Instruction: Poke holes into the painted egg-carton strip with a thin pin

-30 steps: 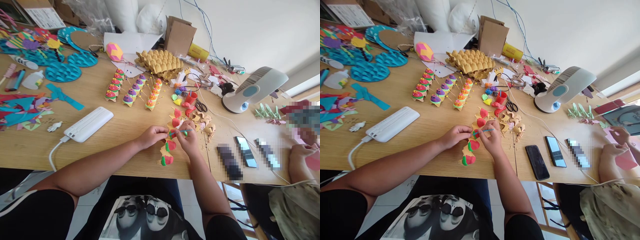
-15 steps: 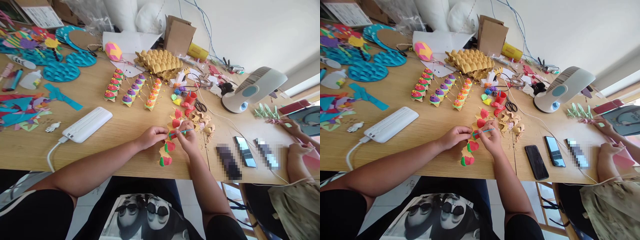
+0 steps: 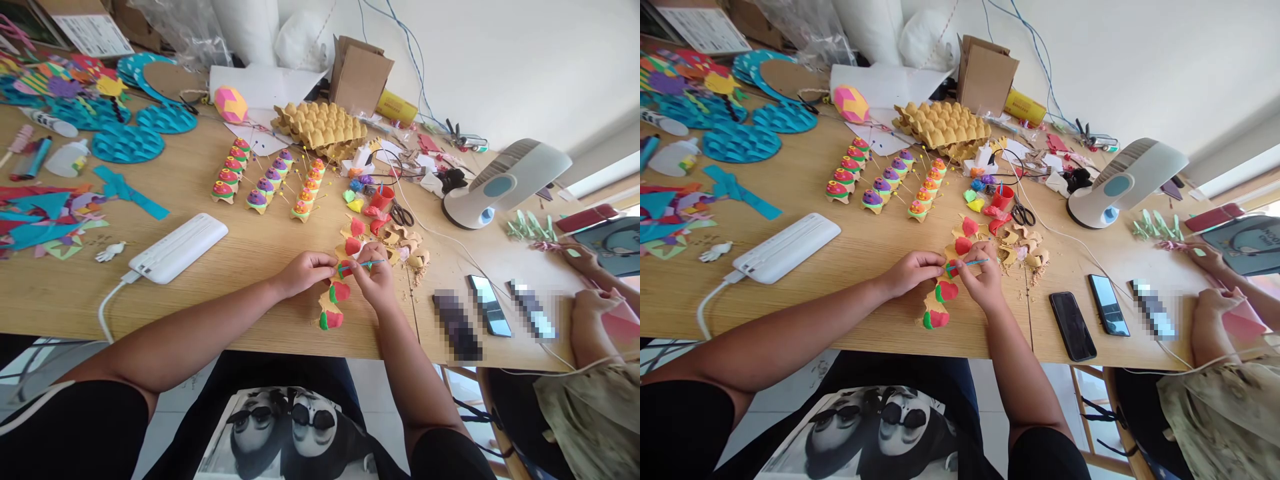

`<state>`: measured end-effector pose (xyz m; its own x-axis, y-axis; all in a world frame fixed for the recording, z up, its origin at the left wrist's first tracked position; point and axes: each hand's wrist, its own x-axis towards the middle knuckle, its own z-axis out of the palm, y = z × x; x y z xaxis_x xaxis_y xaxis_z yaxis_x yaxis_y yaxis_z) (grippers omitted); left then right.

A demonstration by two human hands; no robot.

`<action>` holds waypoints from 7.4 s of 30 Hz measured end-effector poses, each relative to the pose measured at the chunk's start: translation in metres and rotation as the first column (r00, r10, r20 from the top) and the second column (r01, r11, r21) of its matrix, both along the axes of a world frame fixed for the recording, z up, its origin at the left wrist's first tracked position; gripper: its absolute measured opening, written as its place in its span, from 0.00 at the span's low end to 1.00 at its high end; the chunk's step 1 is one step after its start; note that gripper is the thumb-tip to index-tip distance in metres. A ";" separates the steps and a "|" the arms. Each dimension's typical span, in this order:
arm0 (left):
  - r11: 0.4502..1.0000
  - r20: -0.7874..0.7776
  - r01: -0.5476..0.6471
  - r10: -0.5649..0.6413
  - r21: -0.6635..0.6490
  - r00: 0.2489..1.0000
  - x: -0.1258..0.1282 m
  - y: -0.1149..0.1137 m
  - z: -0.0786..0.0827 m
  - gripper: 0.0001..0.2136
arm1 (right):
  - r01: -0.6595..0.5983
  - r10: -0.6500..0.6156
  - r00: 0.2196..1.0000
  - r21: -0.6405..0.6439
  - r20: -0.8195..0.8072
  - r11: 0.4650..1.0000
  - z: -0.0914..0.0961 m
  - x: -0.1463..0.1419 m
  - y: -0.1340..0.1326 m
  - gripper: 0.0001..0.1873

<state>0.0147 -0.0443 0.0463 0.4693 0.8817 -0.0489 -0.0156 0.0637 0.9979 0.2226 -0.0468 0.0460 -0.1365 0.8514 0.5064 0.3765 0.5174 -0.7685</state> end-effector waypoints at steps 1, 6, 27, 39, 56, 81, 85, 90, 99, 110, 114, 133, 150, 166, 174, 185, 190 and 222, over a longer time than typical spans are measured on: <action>1.000 -0.005 0.000 0.000 0.004 1.000 0.000 0.000 0.000 0.10 | 0.008 -0.008 1.000 0.007 0.010 1.000 0.001 0.000 0.000 0.14; 1.000 -0.020 0.001 0.000 0.022 1.000 0.000 0.000 -0.001 0.10 | 0.003 -0.003 1.000 -0.005 -0.025 1.000 0.000 0.000 0.000 0.13; 0.997 -0.068 0.024 -0.020 0.067 0.997 0.000 -0.001 -0.001 0.10 | 0.021 -0.022 0.998 -0.034 -0.053 0.999 0.003 0.000 0.002 0.13; 0.998 -0.040 0.028 -0.026 0.049 0.999 0.000 -0.001 -0.001 0.09 | -0.042 0.039 0.996 -0.028 -0.079 0.999 0.000 0.002 0.001 0.14; 0.994 -0.053 0.046 -0.041 0.098 0.998 0.000 0.000 -0.004 0.10 | 0.043 -0.045 0.997 0.047 0.060 0.998 0.003 -0.001 0.001 0.11; 0.997 -0.076 0.031 -0.026 0.070 0.997 0.000 -0.001 -0.008 0.10 | 0.032 -0.032 0.999 0.021 0.005 0.999 0.001 0.000 0.004 0.12; 0.999 0.009 0.031 -0.031 -0.008 0.999 0.000 0.000 -0.008 0.12 | 0.036 -0.037 0.997 -0.012 -0.062 0.999 0.000 0.001 0.003 0.14; 0.988 0.183 0.018 0.010 -0.151 0.983 0.001 0.003 -0.014 0.18 | 0.064 -0.062 0.994 0.015 -0.087 0.998 0.001 0.000 0.002 0.15; 0.934 0.353 -0.012 0.147 -0.357 0.924 0.004 0.007 -0.015 0.21 | 0.067 -0.062 0.996 0.068 -0.065 0.995 0.000 0.003 0.002 0.14; 0.940 0.387 0.008 0.133 -0.341 0.912 0.005 0.006 -0.016 0.19 | 0.049 -0.048 0.990 0.009 -0.130 0.999 -0.001 0.003 0.004 0.15; 0.947 0.375 0.014 0.113 -0.320 0.920 0.005 0.006 -0.015 0.19 | 0.036 -0.031 0.994 0.053 -0.102 0.998 -0.001 0.003 0.004 0.14; 0.962 0.269 -0.007 0.083 -0.272 0.960 0.003 0.006 -0.010 0.17 | 0.085 -0.098 0.992 0.155 0.075 0.984 0.005 0.003 0.003 0.10; 0.953 0.288 0.006 0.086 -0.304 0.954 0.003 0.006 -0.015 0.15 | -0.009 0.010 0.999 0.026 -0.051 1.000 0.002 0.004 0.003 0.12; 0.960 0.262 0.011 0.065 -0.281 0.963 0.003 0.005 -0.014 0.13 | 0.037 -0.042 0.998 0.111 0.045 0.993 0.004 0.002 0.004 0.11; 0.961 0.270 0.007 0.070 -0.275 0.960 0.002 0.007 -0.019 0.14 | 0.045 -0.049 0.998 0.085 0.048 0.995 0.004 0.003 0.003 0.12; 0.962 0.257 0.001 0.071 -0.272 0.964 0.002 0.006 -0.015 0.15 | 0.003 -0.003 1.000 0.033 -0.008 0.999 0.003 0.004 0.002 0.13; 0.963 0.255 0.007 0.064 -0.268 0.965 0.002 0.006 -0.017 0.15 | 0.021 -0.026 0.998 0.082 0.055 0.996 0.005 0.004 0.002 0.11; 0.961 0.244 0.003 0.068 -0.278 0.967 0.000 0.005 -0.011 0.16 | 0.024 -0.034 0.996 0.111 0.087 0.993 0.009 0.003 -0.001 0.12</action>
<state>0.0144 -0.0392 0.0357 0.4686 0.8657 -0.1757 -0.2679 0.3287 0.9056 0.2252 -0.0481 0.0552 -0.1612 0.7954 0.5842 0.4565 0.5849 -0.6704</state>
